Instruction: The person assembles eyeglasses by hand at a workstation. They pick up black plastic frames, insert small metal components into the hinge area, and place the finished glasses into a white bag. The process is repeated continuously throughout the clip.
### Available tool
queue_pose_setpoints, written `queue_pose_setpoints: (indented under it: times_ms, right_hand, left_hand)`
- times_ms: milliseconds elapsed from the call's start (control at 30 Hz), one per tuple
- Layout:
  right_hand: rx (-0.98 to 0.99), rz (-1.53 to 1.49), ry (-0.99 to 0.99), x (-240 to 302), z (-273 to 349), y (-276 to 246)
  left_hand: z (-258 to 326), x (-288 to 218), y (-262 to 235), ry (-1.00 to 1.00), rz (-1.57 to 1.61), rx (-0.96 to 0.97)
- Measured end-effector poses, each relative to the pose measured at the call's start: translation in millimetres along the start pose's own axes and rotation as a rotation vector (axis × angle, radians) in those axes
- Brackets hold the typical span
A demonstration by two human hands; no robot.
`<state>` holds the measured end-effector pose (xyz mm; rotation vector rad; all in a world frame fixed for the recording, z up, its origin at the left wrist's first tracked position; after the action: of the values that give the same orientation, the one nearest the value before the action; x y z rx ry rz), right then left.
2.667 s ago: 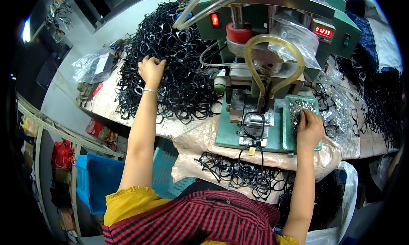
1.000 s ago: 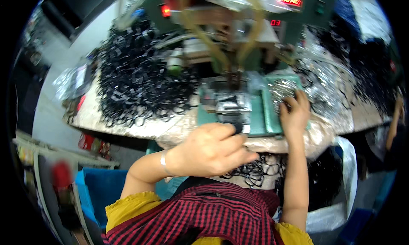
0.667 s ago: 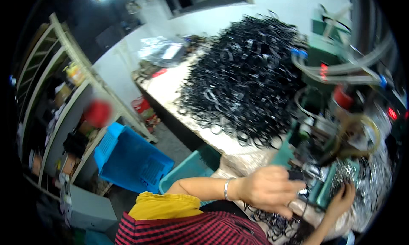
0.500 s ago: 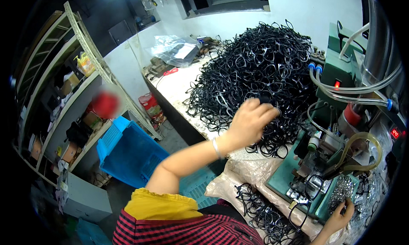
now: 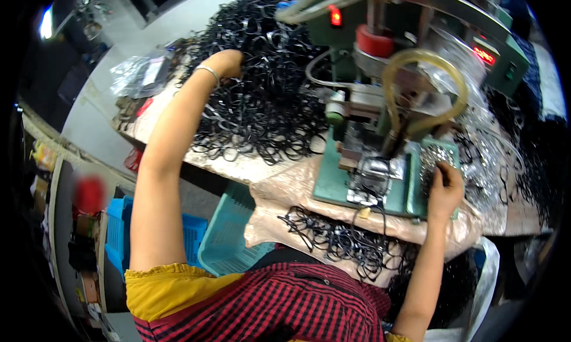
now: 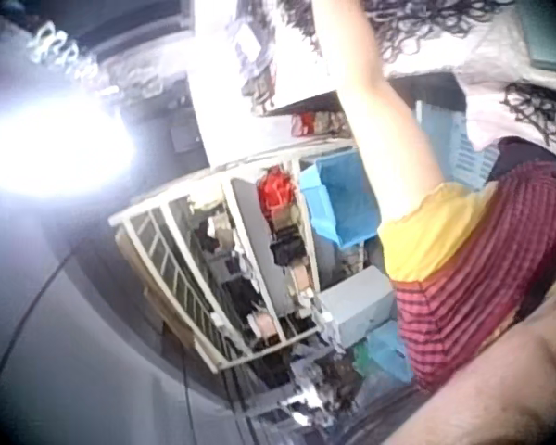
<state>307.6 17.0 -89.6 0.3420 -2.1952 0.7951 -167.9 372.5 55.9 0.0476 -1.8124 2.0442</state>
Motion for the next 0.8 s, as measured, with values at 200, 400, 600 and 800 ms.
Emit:
queue_pose_setpoints:
  times_ms: [200, 400, 600, 800]
  right_hand:
    - [-0.102, 0.164, 0.053, 16.1, 54.7, -58.4]
    - [0.085, -0.226, 0.034, 87.9, 32.0, -41.1]
    - [0.136, -0.65, 0.095, 137.6, 1.8, 42.2]
    - [0.148, -0.784, 0.179, 141.1, 8.6, 39.5]
  left_hand:
    - [18.9, -4.9, 10.3, -0.133, 0.535, 0.245]
    - [49.9, -55.4, 5.9, 0.043, 1.276, 0.242]
    - [134.6, -130.3, 37.0, 0.257, 2.007, -0.318]
    - [177.1, -168.2, 51.5, 0.354, 2.169, -0.475]
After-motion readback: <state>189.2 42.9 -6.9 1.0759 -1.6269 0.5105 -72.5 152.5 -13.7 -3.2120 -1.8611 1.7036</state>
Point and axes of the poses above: each hand's wrist, its own z-axis away from the middle knuckle, its own y-axis out of the palm, x = y × z, the point moved 7 cm from there along -z, towards the middle knuckle, and after that the axes turned 2 degrees about -y, right-handed, at the moved point
